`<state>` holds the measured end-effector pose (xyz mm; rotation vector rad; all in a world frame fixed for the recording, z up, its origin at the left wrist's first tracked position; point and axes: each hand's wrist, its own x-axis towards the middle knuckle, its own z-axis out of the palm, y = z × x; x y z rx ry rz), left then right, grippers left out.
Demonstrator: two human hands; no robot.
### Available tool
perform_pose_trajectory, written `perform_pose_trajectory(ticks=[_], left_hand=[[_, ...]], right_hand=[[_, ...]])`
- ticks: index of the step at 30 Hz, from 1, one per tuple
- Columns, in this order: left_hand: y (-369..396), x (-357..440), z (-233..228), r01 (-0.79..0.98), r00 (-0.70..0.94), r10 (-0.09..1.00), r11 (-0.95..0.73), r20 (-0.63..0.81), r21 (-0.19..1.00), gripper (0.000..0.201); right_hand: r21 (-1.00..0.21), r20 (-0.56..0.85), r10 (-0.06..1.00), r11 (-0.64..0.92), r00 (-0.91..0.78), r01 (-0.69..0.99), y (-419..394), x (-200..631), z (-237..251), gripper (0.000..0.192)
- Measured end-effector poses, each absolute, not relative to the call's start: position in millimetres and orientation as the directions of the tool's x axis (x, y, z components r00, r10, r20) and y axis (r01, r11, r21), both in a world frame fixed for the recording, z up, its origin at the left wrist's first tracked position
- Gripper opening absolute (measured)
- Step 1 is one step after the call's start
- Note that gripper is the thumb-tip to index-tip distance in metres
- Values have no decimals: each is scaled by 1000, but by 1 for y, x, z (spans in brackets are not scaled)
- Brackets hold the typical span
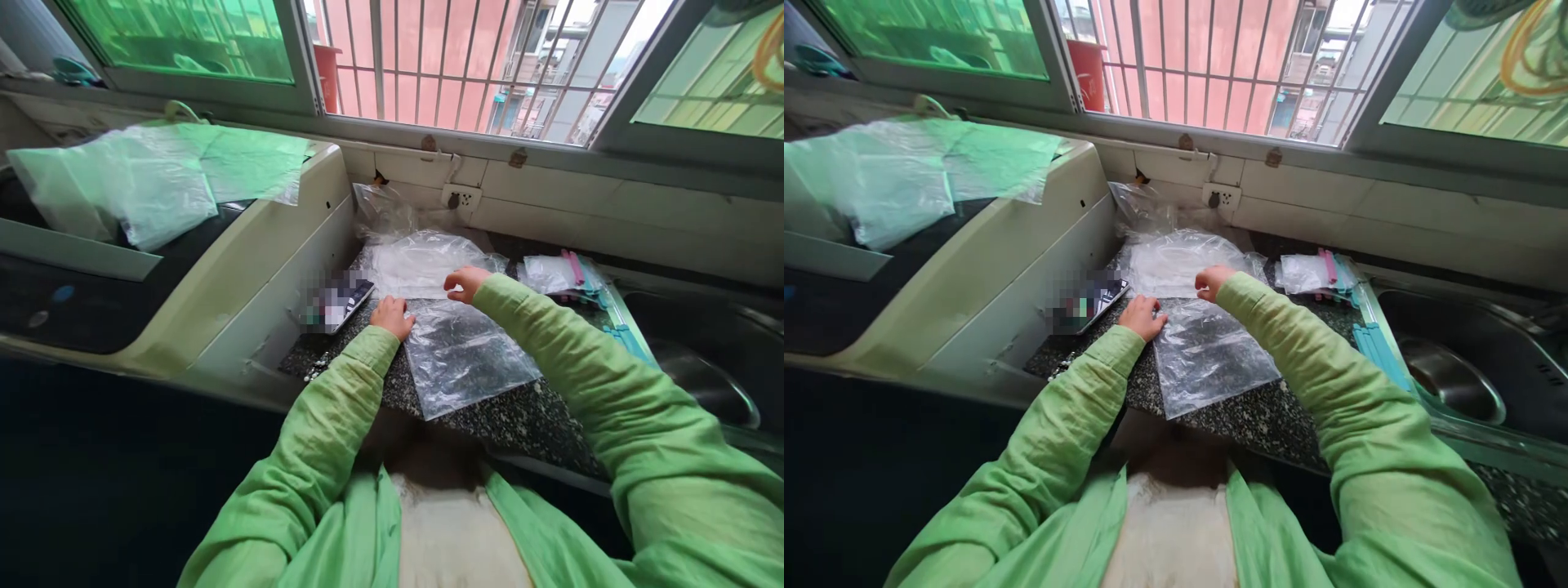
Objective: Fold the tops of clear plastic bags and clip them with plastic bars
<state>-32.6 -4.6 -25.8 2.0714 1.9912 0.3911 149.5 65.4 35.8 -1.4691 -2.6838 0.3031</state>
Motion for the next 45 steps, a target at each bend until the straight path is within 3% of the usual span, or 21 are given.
perform_pose_trajectory(ticks=[4, 9, 12, 17, 21, 24, 31, 38, 45], left_hand=[[-5, -33, -28, 931, 45, 999, -52, 28, 361, 31], [-3, -33, -29, 918, 48, 999, -54, 26, 393, 32], [-2, -35, -31, 899, 44, 998, -57, 40, 434, 32], [7, -36, -33, 770, 39, 995, -87, 90, 632, 25], [18, -28, -28, 513, 153, 988, -111, 37, 851, 24], [22, -16, -20, 365, 226, 973, -119, 36, 923, 24], [21, -2, -16, 240, 286, 954, -161, 89, 957, 25], [18, -4, -20, 184, 336, 938, -154, 85, 971, 27], [16, -7, -16, 181, 309, 949, -129, 68, 975, 29]], right_hand=[[-224, -134, 863, 452, -487, 863, 88, 158, 20, 9], [-356, -248, 812, 431, -528, 829, 93, 173, 12, 9], [-421, -245, 797, 424, -551, 801, 87, 177, 15, 7], [-506, -113, 830, 425, -546, 751, 65, 196, 24, 10], [-566, -50, 857, 399, -513, 721, 50, 220, 27, 20], [-605, -48, 879, 352, -475, 714, 42, 234, 27, 28], [-662, -53, 897, 297, -438, 688, 30, 238, 24, 38], [-667, -122, 815, 355, -566, 655, 30, 205, 25, 33], [-650, -30, 812, 427, -583, 628, 22, 196, 19, 30]])
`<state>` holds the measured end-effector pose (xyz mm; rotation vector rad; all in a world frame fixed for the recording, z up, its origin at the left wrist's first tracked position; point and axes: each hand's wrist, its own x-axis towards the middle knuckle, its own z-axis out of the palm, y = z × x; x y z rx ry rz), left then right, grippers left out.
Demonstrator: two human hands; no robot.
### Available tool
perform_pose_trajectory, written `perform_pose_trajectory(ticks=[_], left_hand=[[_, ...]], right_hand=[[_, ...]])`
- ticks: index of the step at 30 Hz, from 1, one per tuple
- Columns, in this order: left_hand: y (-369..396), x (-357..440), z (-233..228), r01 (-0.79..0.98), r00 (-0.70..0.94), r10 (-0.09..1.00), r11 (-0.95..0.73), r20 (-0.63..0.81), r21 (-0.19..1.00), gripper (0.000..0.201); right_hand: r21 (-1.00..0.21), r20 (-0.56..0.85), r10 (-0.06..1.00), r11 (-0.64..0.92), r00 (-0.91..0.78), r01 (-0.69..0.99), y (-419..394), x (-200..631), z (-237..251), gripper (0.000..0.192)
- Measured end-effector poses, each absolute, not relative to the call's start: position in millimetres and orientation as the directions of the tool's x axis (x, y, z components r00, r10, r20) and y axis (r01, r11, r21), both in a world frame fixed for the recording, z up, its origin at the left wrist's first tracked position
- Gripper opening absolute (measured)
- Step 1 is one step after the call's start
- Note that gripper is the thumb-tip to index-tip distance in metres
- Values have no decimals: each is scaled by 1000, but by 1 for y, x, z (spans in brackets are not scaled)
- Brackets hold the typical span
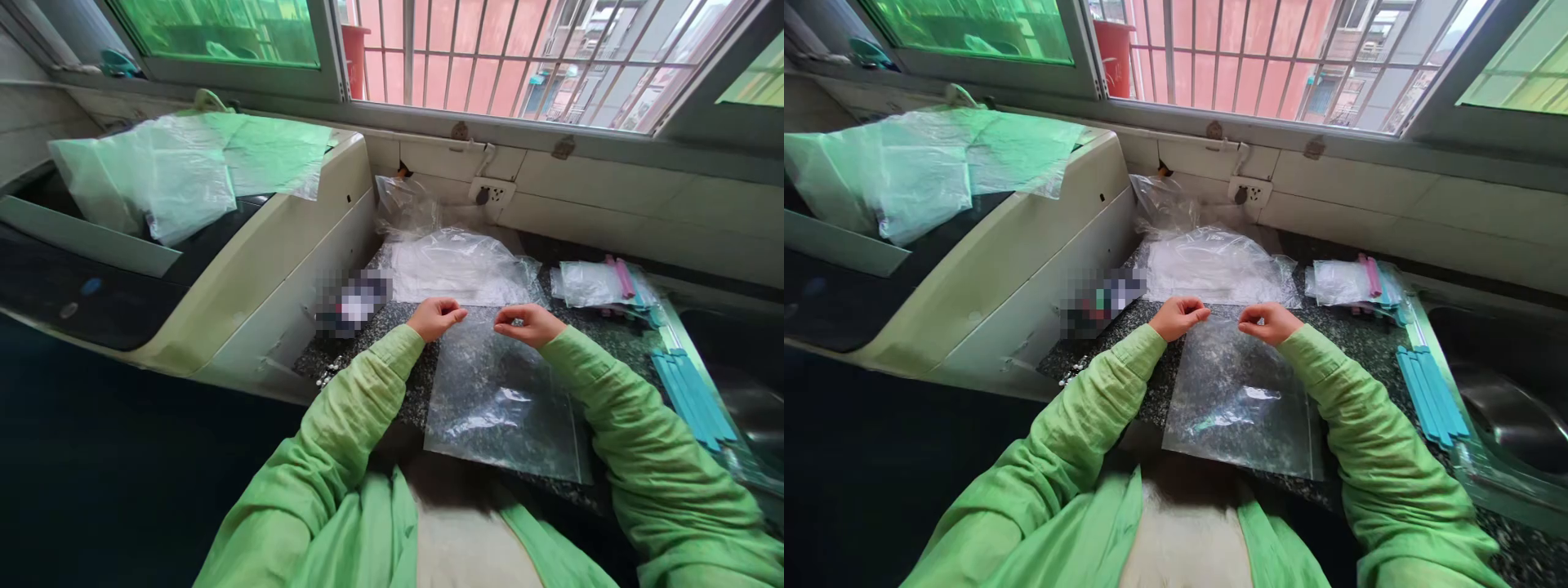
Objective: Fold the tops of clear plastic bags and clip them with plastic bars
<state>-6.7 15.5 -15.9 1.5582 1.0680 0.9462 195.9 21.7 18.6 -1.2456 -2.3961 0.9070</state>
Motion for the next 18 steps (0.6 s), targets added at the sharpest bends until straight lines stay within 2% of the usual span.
perform_pose_trajectory(ticks=[13, 18], left_hand=[[16, -13, -14, 226, 362, 930, -160, 69, 961, 29], [14, -15, -14, 283, 423, 901, -230, 94, 931, 27]], right_hand=[[-583, 67, 794, 523, -604, 622, 18, 200, 15, 25], [-534, 43, 772, 555, -635, 638, 15, 196, 14, 22]])
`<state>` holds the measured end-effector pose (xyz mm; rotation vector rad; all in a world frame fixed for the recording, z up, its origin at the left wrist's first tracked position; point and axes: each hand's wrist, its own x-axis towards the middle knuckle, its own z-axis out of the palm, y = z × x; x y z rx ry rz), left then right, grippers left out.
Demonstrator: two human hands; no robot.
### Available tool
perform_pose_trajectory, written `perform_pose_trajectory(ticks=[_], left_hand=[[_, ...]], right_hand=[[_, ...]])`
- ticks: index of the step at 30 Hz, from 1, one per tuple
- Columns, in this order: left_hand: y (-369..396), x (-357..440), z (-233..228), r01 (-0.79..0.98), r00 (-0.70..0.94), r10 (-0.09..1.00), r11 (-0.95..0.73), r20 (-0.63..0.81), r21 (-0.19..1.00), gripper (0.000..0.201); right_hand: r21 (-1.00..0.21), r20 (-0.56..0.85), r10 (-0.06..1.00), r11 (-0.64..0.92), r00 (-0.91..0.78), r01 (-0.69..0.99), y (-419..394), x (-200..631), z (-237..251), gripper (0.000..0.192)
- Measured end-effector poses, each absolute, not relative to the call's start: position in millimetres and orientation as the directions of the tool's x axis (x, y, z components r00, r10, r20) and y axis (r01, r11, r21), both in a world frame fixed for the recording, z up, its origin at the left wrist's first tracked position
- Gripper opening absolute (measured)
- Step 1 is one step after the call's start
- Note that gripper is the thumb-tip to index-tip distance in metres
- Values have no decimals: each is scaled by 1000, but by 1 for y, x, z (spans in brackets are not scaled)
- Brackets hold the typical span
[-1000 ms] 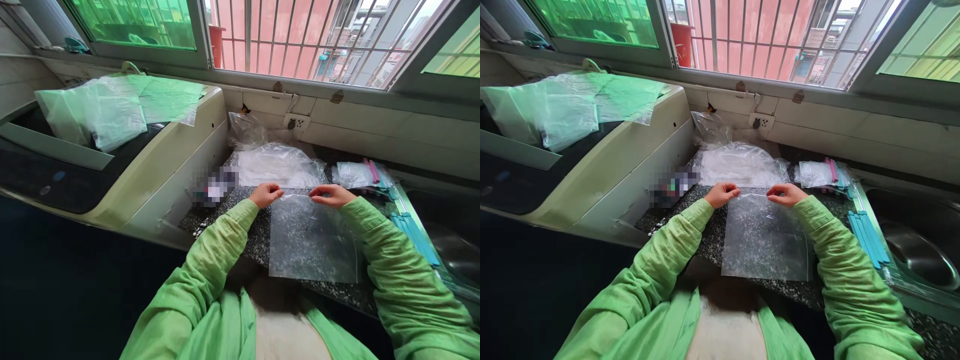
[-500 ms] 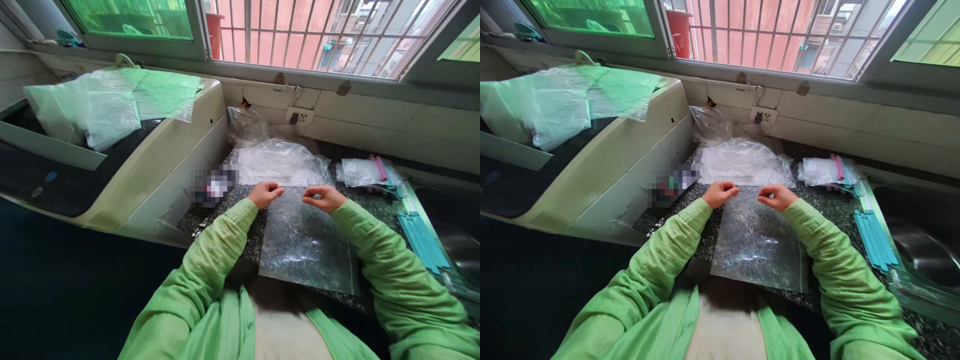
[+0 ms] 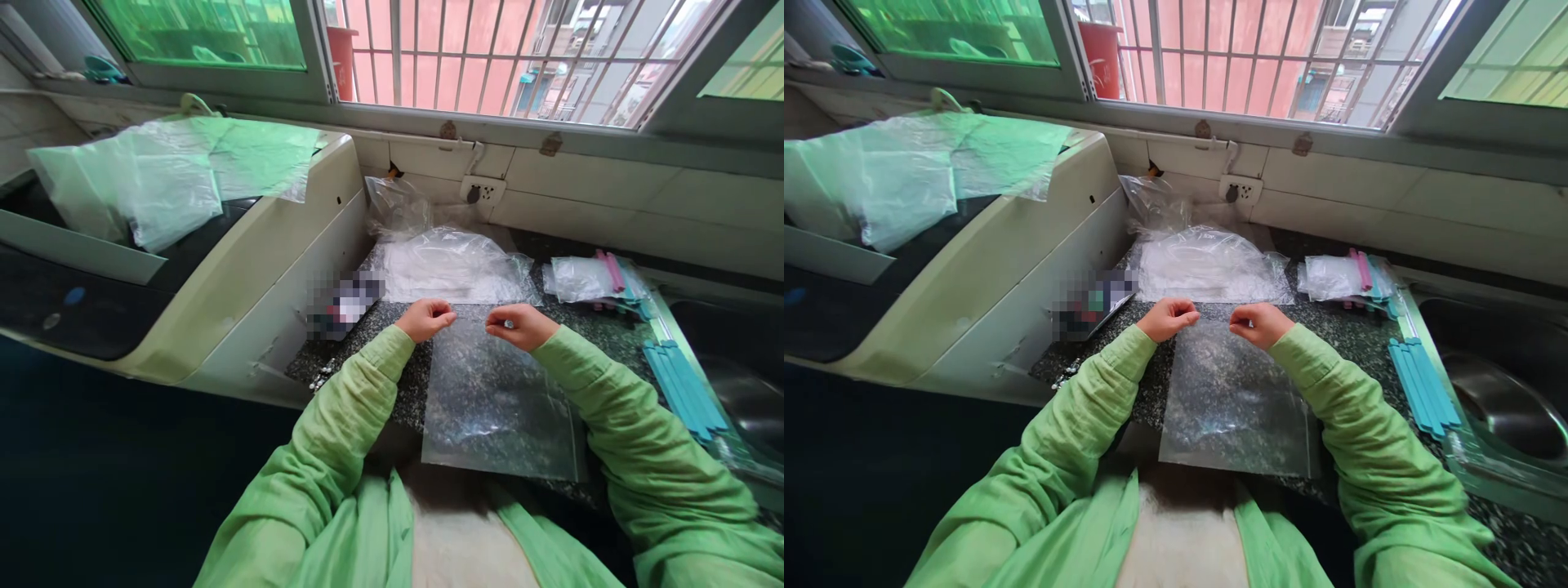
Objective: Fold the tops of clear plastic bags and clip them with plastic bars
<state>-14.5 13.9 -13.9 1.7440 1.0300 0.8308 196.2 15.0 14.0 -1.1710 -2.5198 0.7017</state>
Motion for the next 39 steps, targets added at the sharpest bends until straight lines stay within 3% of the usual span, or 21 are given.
perform_pose_trajectory(ticks=[5, 15, 26, 32, 39], left_hand=[[10, -13, -16, 309, 496, 852, -353, 167, 883, 26], [13, -14, -17, 179, 576, 806, -289, 138, 941, 37], [11, -11, -17, 221, 546, 837, -181, 33, 958, 36], [12, -15, -14, 171, 504, 863, -121, 18, 978, 35], [12, -14, -12, 162, 512, 859, -112, 14, 980, 39]], right_hand=[[-498, 41, 757, 581, -652, 644, 12, 190, 10, 21], [-439, 115, 715, 659, -689, 611, 13, 187, 10, 22], [-516, 28, 779, 548, -626, 659, 11, 183, 7, 21], [-557, -50, 762, 516, -646, 651, 17, 197, 14, 27], [-588, -46, 782, 482, -621, 650, 25, 220, 28, 38]])
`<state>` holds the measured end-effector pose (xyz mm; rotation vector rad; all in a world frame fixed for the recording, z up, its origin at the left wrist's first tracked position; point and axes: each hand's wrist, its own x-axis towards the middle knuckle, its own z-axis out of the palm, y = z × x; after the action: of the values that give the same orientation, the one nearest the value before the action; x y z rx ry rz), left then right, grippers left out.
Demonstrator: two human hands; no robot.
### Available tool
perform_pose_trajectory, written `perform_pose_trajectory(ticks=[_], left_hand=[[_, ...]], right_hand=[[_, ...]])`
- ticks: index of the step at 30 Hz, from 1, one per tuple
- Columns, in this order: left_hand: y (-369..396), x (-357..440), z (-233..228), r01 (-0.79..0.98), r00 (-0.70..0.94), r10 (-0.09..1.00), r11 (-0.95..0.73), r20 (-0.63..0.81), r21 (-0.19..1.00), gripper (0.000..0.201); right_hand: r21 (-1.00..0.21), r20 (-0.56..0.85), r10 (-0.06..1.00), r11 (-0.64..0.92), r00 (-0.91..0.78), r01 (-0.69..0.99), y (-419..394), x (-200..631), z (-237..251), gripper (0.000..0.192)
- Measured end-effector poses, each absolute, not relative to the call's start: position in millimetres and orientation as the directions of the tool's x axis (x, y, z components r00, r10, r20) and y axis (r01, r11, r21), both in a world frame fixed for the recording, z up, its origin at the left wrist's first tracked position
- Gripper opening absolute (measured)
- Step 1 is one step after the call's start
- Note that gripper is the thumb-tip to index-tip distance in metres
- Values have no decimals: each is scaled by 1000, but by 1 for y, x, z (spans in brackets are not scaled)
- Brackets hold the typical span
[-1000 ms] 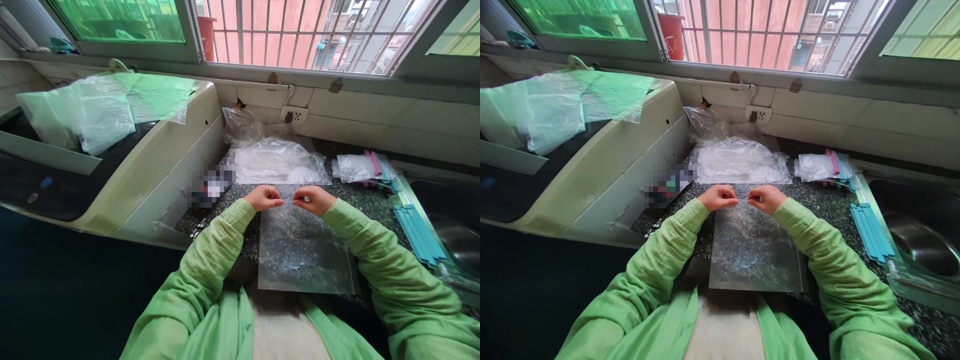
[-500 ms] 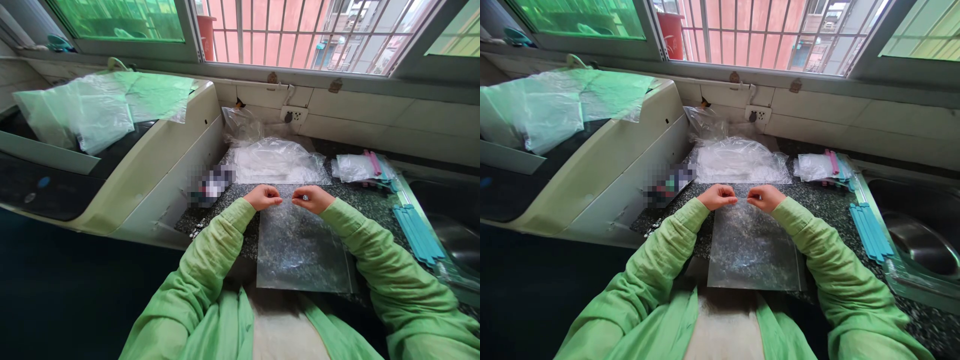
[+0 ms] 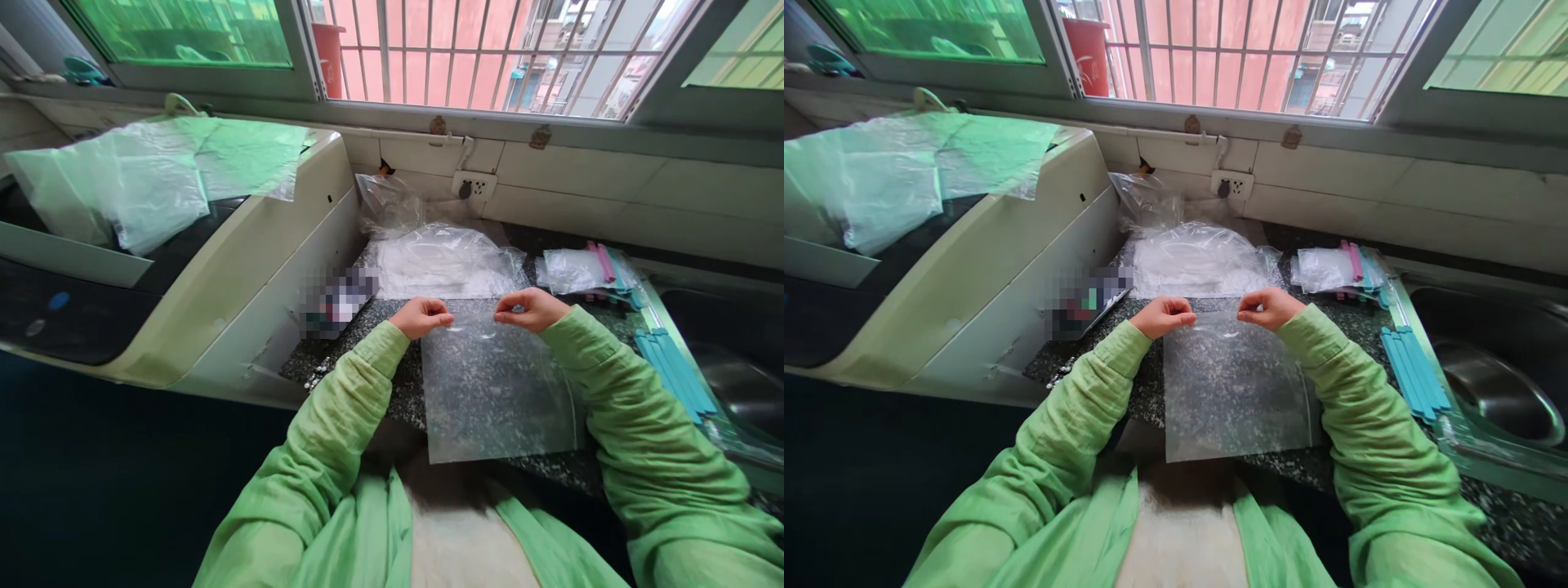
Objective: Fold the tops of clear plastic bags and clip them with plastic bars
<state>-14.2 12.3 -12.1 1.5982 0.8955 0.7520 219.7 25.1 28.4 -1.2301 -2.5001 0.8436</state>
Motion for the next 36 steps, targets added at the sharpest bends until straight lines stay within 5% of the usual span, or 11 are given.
perform_pose_trajectory(ticks=[12, 16, 22, 36], left_hand=[[15, -25, -13, 342, 687, 719, -195, -103, 919, 40], [14, -23, -15, 457, 656, 746, -271, -116, 847, 40], [9, -14, -14, 372, 641, 754, -468, 142, 802, 29], [7, -12, -11, 266, 645, 757, -350, 104, 898, 41]], right_hand=[[-509, -79, 732, 554, -676, 659, 18, 211, 26, 28], [-426, -114, 733, 574, -671, 700, 13, 202, 24, 20], [-370, -78, 747, 593, -660, 715, 10, 192, 21, 19], [-446, -2, 745, 597, -667, 667, 17, 199, 13, 22]])
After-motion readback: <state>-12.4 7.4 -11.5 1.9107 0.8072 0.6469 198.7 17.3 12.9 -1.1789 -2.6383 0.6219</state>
